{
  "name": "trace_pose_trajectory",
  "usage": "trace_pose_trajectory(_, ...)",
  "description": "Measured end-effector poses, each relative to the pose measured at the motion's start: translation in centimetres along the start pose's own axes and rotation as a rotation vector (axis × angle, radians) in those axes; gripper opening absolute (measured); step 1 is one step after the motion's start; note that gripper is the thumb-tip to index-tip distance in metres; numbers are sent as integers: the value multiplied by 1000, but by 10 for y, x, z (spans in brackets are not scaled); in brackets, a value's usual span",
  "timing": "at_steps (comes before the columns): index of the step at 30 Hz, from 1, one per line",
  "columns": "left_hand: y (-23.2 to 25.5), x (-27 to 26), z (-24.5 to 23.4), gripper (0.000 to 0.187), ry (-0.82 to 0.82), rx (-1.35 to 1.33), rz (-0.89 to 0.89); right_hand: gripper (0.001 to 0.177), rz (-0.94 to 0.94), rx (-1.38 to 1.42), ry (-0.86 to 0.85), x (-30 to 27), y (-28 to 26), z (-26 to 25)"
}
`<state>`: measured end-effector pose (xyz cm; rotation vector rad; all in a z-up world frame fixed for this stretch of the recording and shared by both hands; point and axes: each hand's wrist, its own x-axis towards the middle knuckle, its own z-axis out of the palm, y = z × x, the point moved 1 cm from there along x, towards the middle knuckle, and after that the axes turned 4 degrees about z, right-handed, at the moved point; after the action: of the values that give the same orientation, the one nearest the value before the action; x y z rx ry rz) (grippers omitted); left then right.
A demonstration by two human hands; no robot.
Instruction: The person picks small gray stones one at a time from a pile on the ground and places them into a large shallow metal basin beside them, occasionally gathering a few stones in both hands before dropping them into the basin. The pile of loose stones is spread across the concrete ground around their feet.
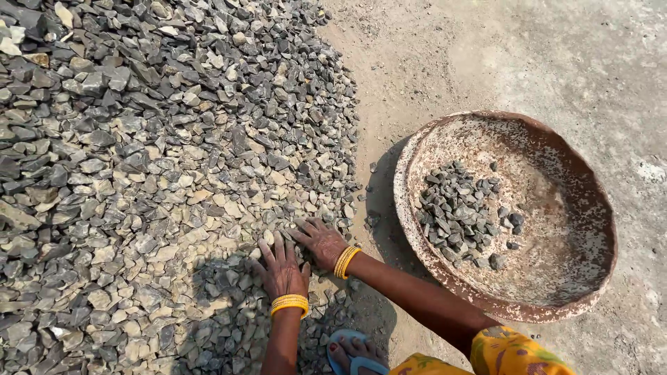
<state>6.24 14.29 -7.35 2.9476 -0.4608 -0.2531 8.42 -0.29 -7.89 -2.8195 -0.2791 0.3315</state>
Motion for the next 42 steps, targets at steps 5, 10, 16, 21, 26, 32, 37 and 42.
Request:
trace_pose_trajectory(5, 6, -47, 44, 89, -64, -66, 35, 90, -104, 65, -61, -62, -1, 23)
trace_pose_trajectory(10, 2, -77, 67, 83, -184, -235, -3, 79, -151, 110, -27, -99, 12, 44)
trace_pose_trajectory(16, -9, -56, 29, 75, -102, -335, -6, 74, -34, 193, 175, -59, 64, 20)
trace_pose_trajectory(21, 1, -34, 47, 94, -104, -248, 49, 65, 24, 90, 219, -24, 71, 24)
trace_pose_trajectory(26, 10, -53, 59, 111, -233, -233, -7, 62, 11, 65, -78, -72, 26, 44)
trace_pose_trajectory(32, 5, -83, 41, 114, -330, -190, 16, 63, -136, 212, -22, -122, 31, 36)
trace_pose_trajectory(37, -16, -94, 46, 115, -300, -166, -160, 72, 327, 314, 36, -134, 86, 30)
trace_pose_trajectory(42, 1, -80, 34, 114, -377, -129, -221, 114, 311, 202, -45, -132, 86, 55)
